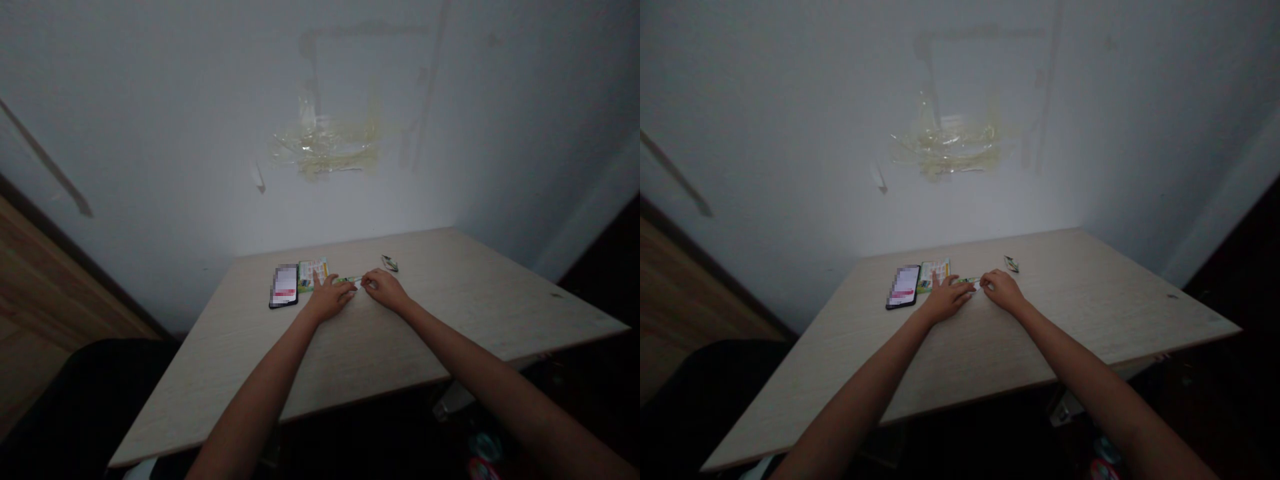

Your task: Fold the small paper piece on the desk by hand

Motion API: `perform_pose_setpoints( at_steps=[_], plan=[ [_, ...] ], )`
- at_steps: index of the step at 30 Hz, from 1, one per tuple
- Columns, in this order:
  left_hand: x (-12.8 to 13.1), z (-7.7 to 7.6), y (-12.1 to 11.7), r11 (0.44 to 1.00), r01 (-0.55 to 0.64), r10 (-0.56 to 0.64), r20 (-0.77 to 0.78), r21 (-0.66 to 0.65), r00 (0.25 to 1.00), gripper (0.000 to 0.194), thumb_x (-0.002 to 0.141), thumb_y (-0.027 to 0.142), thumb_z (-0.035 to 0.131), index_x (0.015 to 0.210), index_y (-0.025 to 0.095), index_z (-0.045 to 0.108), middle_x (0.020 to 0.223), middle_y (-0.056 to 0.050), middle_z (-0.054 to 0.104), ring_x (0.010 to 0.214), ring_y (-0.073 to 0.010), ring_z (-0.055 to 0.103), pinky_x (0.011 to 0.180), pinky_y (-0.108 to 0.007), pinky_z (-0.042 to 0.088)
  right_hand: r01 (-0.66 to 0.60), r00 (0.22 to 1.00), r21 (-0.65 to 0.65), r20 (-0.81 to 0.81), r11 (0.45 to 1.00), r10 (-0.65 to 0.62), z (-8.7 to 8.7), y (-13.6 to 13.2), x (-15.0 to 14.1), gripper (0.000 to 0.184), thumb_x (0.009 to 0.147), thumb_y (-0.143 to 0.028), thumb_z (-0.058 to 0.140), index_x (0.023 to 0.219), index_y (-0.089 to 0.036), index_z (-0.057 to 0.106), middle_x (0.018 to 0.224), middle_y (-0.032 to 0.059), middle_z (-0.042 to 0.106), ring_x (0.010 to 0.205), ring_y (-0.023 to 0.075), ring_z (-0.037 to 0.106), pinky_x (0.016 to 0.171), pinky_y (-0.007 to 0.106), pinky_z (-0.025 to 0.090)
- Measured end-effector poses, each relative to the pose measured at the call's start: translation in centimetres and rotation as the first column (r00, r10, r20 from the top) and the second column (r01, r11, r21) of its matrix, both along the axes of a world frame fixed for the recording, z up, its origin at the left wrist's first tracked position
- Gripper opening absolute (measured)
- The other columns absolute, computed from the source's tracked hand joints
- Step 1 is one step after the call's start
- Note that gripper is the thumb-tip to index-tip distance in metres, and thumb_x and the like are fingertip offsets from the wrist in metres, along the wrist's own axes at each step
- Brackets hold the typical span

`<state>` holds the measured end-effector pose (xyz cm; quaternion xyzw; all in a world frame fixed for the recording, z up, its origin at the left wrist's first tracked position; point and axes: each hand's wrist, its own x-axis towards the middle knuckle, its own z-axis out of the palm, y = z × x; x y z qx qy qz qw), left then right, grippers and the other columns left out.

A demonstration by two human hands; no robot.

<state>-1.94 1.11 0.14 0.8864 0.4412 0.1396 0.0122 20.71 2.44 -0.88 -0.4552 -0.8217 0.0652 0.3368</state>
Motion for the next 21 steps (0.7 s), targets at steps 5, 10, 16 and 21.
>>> perform_pose_setpoints(
  at_steps=[5, 10, 16, 21],
  plan=[
    [0.10, 0.20, -0.14, 1.000, 0.004, -0.004, 0.012, 0.005, 1.000, 0.037, 0.099, 0.053, 0.035, 0.129, 0.049, 0.056, 0.140, 0.007, 0.059, 0.139, -0.0321, 0.035, 0.105, -0.079, -0.011, -0.020, 1.000, 0.026, -0.012, 0.999, 0.020, -0.03, -0.15, 0.02, 0.015, 0.082, -0.013, 0.060, 0.089, -0.020, 0.071, 0.095, 0.0058, 0.071, 0.094, 0.0192, 0.062, 0.090, 0.031, 0.046],
    [0.03, 0.33, -0.07, 1.000, -0.006, 0.006, -0.001, -0.006, 1.000, 0.037, 0.098, 0.055, 0.036, 0.128, 0.051, 0.058, 0.140, 0.007, 0.059, 0.140, -0.0343, 0.033, 0.104, -0.079, -0.015, 0.027, 0.996, 0.041, 0.087, 0.999, -0.030, -0.01, -0.22, -0.25, 0.015, 0.080, -0.014, 0.062, 0.090, -0.021, 0.071, 0.095, 0.0066, 0.070, 0.096, 0.0211, 0.062, 0.092, 0.033, 0.045],
    [-0.13, 0.16, 0.10, 1.000, -0.001, 0.001, 0.002, -0.012, 1.000, 0.036, 0.097, 0.056, 0.038, 0.127, 0.053, 0.057, 0.140, 0.009, 0.058, 0.142, -0.0340, 0.030, 0.103, -0.078, -0.018, 0.137, 0.974, 0.074, 0.172, 0.988, -0.148, 0.50, -0.67, -0.63, 0.014, 0.081, -0.018, 0.063, 0.091, -0.023, 0.072, 0.102, 0.0089, 0.068, 0.098, 0.0231, 0.061, 0.093, 0.035, 0.041],
    [-0.16, 0.08, 0.12, 1.000, 0.005, -0.005, 0.010, -0.006, 1.000, 0.037, 0.098, 0.057, 0.035, 0.127, 0.053, 0.057, 0.140, 0.010, 0.059, 0.142, -0.0345, 0.031, 0.102, -0.080, -0.016, 0.205, 0.951, 0.117, 0.210, 0.972, -0.226, 0.66, -0.63, -0.48, 0.015, 0.083, -0.017, 0.061, 0.093, -0.023, 0.072, 0.101, 0.0106, 0.068, 0.102, 0.0257, 0.058, 0.095, 0.038, 0.038]
  ],
)
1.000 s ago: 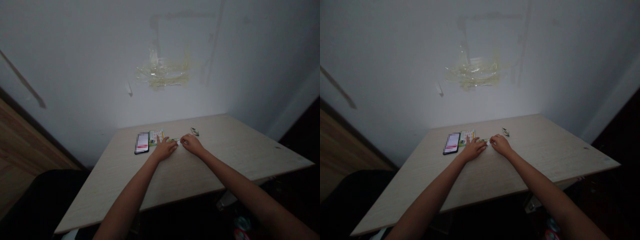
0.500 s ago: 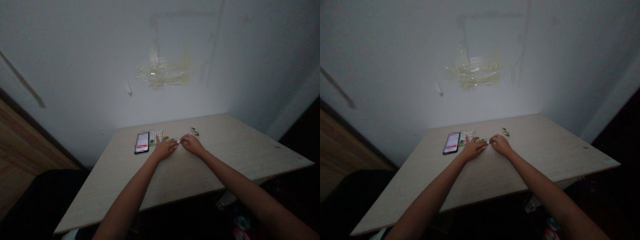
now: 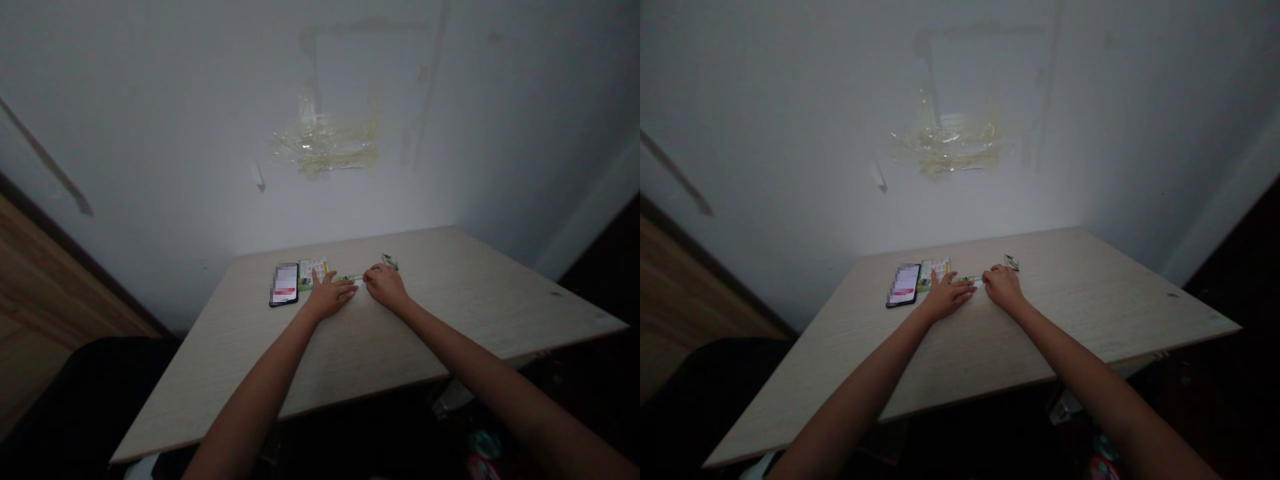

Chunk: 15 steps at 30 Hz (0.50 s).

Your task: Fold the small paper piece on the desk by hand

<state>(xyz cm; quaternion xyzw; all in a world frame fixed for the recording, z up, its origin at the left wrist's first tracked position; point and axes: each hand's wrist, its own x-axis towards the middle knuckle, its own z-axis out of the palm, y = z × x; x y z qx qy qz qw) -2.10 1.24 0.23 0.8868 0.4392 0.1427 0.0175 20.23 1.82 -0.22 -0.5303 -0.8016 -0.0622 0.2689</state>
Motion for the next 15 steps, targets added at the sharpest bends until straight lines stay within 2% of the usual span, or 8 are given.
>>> perform_pose_setpoints(
  at_steps=[11, 15],
  plan=[
    [0.09, 0.21, -0.36, 1.000, 0.001, -0.002, -0.004, -0.011, 1.000, 0.038, 0.099, 0.055, 0.034, 0.128, 0.050, 0.057, 0.143, 0.009, 0.056, 0.143, -0.0339, 0.029, 0.103, -0.080, -0.014, 0.062, 0.997, -0.037, -0.038, 0.997, -0.063, 0.21, 0.11, 0.05, 0.017, 0.085, -0.016, 0.059, 0.094, -0.021, 0.072, 0.095, 0.0130, 0.067, 0.101, 0.0281, 0.056, 0.098, 0.041, 0.032],
    [0.12, 0.10, -0.35, 1.000, 0.002, -0.002, 0.006, -0.017, 1.000, 0.037, 0.099, 0.055, 0.035, 0.128, 0.049, 0.057, 0.143, 0.008, 0.056, 0.143, -0.0321, 0.029, 0.102, -0.080, -0.015, 0.097, 0.995, -0.051, 0.014, 0.994, -0.097, 0.54, -0.07, -0.13, 0.017, 0.087, -0.019, 0.057, 0.096, -0.020, 0.071, 0.097, 0.0124, 0.068, 0.102, 0.0269, 0.056, 0.096, 0.039, 0.034]
  ],
)
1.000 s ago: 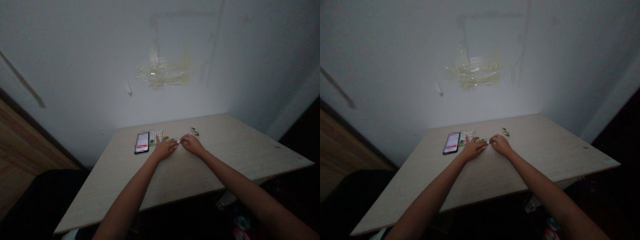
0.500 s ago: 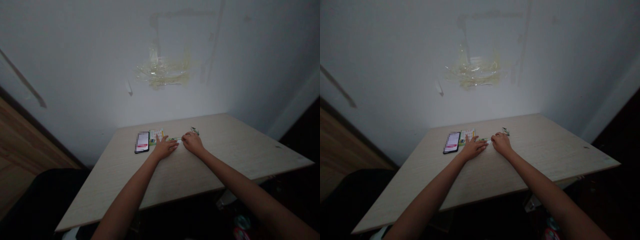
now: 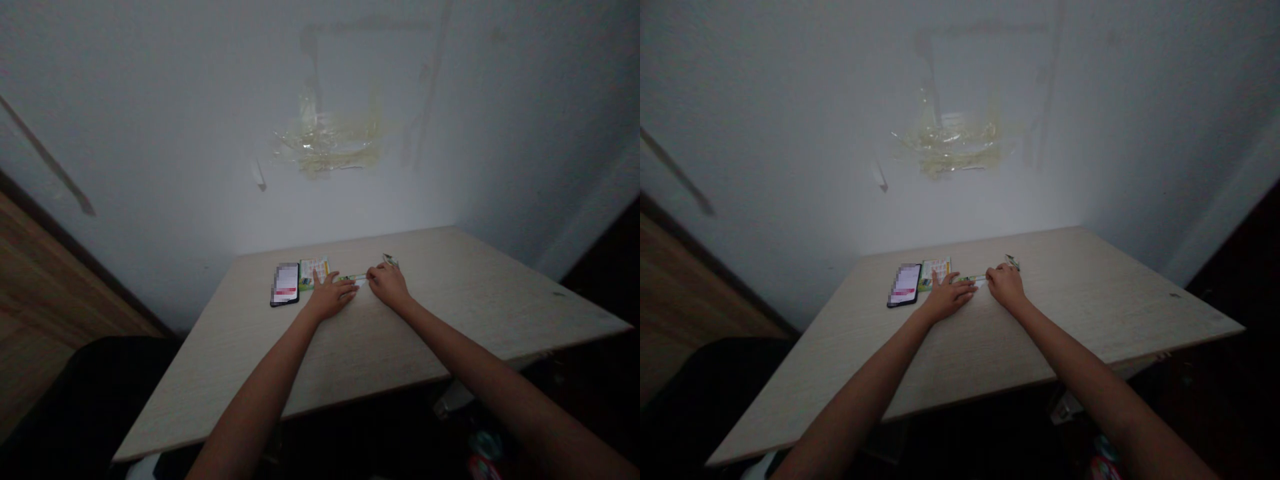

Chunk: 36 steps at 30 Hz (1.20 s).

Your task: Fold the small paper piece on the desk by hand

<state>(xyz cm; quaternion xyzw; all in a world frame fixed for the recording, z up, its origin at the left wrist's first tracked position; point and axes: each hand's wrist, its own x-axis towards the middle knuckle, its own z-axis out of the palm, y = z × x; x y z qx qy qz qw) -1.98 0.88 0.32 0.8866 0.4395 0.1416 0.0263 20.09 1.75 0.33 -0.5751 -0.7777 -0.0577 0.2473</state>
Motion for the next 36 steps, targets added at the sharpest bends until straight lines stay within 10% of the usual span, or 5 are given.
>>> perform_pose_setpoints(
  at_steps=[18, 36],
  plan=[
    [-0.1, 0.1, 0.0, 0.999, 0.003, -0.003, -0.005, -0.045, 1.000, 0.040, 0.101, 0.054, 0.029, 0.131, 0.052, 0.054, 0.145, 0.009, 0.054, 0.142, -0.0306, 0.031, 0.103, -0.079, -0.017, -0.367, 0.924, 0.077, -0.089, 0.927, 0.373, -1.2, 0.7, 0.9, 0.013, 0.085, -0.012, 0.059, 0.093, -0.019, 0.068, 0.095, 0.0068, 0.068, 0.094, 0.0204, 0.060, 0.089, 0.033, 0.043],
    [-0.3, -0.2, 0.4, 0.998, -0.020, 0.021, 0.010, -0.062, 1.000, 0.038, 0.101, 0.050, 0.030, 0.133, 0.051, 0.052, 0.144, 0.008, 0.055, 0.144, -0.0283, 0.029, 0.102, -0.079, -0.017, -0.467, 0.876, 0.057, -0.108, 0.882, 0.471, -1.2, 0.5, 0.7, 0.015, 0.085, -0.010, 0.057, 0.093, -0.019, 0.066, 0.096, 0.0067, 0.069, 0.096, 0.0202, 0.061, 0.090, 0.034, 0.044]
  ],
)
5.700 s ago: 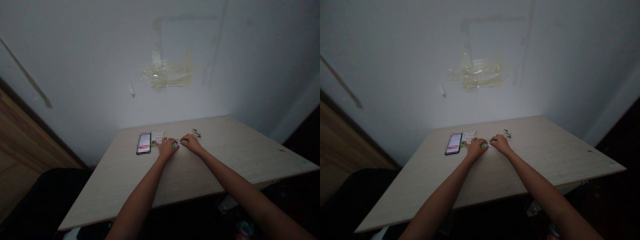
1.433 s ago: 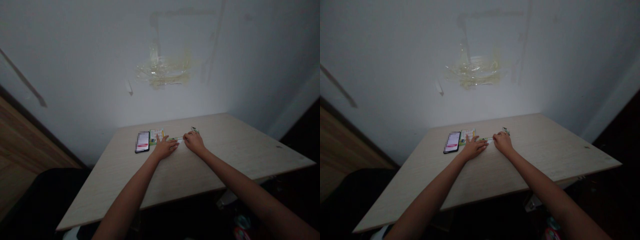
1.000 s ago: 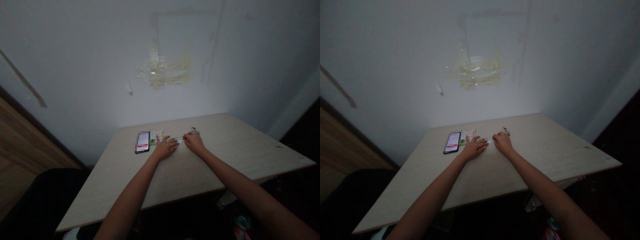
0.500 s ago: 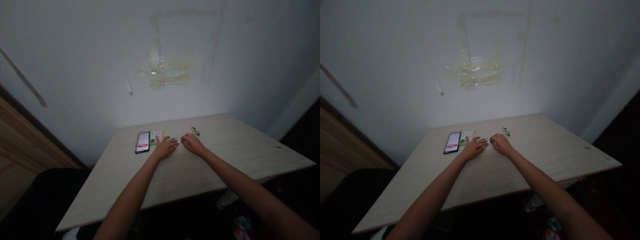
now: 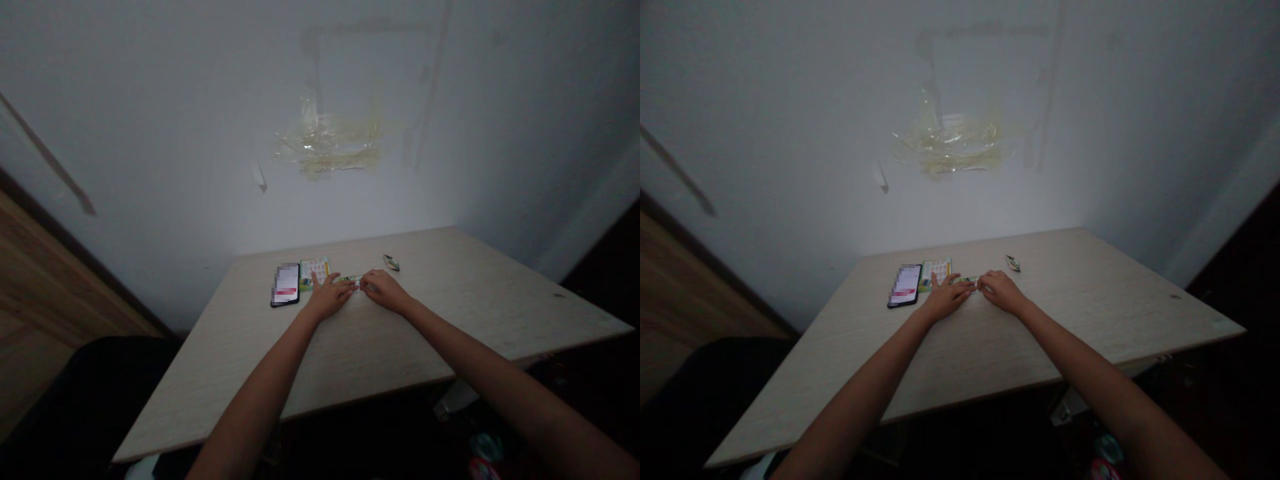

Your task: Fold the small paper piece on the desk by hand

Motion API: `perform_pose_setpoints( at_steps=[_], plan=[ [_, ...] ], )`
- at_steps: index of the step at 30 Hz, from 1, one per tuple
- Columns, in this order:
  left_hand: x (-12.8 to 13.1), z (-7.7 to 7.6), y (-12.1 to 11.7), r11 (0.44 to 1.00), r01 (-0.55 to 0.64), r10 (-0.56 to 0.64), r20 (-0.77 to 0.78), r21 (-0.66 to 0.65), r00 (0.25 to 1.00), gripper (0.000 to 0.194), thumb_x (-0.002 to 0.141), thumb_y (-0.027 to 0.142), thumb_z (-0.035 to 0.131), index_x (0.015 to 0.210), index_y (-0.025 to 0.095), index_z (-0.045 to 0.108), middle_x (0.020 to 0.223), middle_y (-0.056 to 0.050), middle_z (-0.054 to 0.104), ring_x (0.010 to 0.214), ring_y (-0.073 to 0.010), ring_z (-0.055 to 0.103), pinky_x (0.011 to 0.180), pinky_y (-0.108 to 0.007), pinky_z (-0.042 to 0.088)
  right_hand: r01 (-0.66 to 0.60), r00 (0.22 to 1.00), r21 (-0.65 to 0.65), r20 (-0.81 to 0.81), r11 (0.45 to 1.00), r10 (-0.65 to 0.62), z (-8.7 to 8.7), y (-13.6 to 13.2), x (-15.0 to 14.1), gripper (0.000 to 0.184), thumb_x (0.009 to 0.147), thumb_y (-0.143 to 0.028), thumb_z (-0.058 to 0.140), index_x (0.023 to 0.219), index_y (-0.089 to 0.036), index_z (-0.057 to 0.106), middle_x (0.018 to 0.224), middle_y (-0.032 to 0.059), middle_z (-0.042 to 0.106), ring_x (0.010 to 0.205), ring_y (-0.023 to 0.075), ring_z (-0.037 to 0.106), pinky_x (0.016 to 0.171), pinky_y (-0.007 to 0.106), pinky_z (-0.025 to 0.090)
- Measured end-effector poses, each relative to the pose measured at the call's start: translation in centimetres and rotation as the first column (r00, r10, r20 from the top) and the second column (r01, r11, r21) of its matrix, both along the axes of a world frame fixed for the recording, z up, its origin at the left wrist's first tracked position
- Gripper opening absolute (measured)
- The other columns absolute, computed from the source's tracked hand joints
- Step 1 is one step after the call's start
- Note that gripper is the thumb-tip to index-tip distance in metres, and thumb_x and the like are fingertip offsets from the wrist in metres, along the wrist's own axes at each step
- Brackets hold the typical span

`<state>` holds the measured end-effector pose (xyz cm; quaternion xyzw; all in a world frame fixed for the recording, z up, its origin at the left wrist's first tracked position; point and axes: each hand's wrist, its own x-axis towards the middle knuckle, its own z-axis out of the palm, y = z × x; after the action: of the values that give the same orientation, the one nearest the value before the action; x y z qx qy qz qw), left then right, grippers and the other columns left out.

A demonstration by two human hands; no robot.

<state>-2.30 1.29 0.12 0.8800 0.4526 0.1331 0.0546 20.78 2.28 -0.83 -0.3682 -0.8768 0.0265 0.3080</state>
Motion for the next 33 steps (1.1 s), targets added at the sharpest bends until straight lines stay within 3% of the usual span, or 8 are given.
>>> perform_pose_setpoints(
  at_steps=[19, 26, 33],
  plan=[
    [-0.1, -0.2, 0.1, 0.999, -0.021, 0.021, -0.002, -0.029, 1.000, 0.039, 0.101, 0.050, 0.032, 0.136, 0.052, 0.049, 0.146, 0.008, 0.053, 0.145, -0.0279, 0.027, 0.105, -0.078, -0.014, -0.123, 0.991, -0.042, -0.062, 0.992, 0.120, 0.5, -0.8, -0.1, 0.012, 0.087, -0.013, 0.060, 0.091, -0.021, 0.068, 0.097, 0.0050, 0.070, 0.098, 0.0191, 0.062, 0.093, 0.035, 0.044],
    [-0.1, -0.1, -0.3, 1.000, -0.014, 0.014, -0.005, 0.010, 1.000, 0.037, 0.099, 0.054, 0.035, 0.131, 0.051, 0.054, 0.148, 0.008, 0.050, 0.144, -0.0304, 0.028, 0.104, -0.080, -0.012, 0.002, 0.991, -0.073, -0.135, 0.997, -0.012, -0.1, -0.2, 0.2, 0.014, 0.083, -0.009, 0.063, 0.090, -0.020, 0.069, 0.094, 0.0051, 0.068, 0.094, 0.0191, 0.062, 0.089, 0.033, 0.046],
    [-0.1, -0.2, -0.1, 0.999, -0.051, 0.051, 0.028, -0.003, 0.998, 0.038, 0.100, 0.052, 0.034, 0.131, 0.049, 0.055, 0.145, 0.006, 0.054, 0.144, -0.0300, 0.029, 0.105, -0.080, -0.011, -0.005, 0.991, -0.069, -0.134, 0.998, -0.005, -0.3, 0.2, 0.3, 0.016, 0.083, -0.009, 0.062, 0.091, -0.020, 0.069, 0.094, 0.0050, 0.068, 0.094, 0.0192, 0.062, 0.089, 0.033, 0.046]
  ],
)
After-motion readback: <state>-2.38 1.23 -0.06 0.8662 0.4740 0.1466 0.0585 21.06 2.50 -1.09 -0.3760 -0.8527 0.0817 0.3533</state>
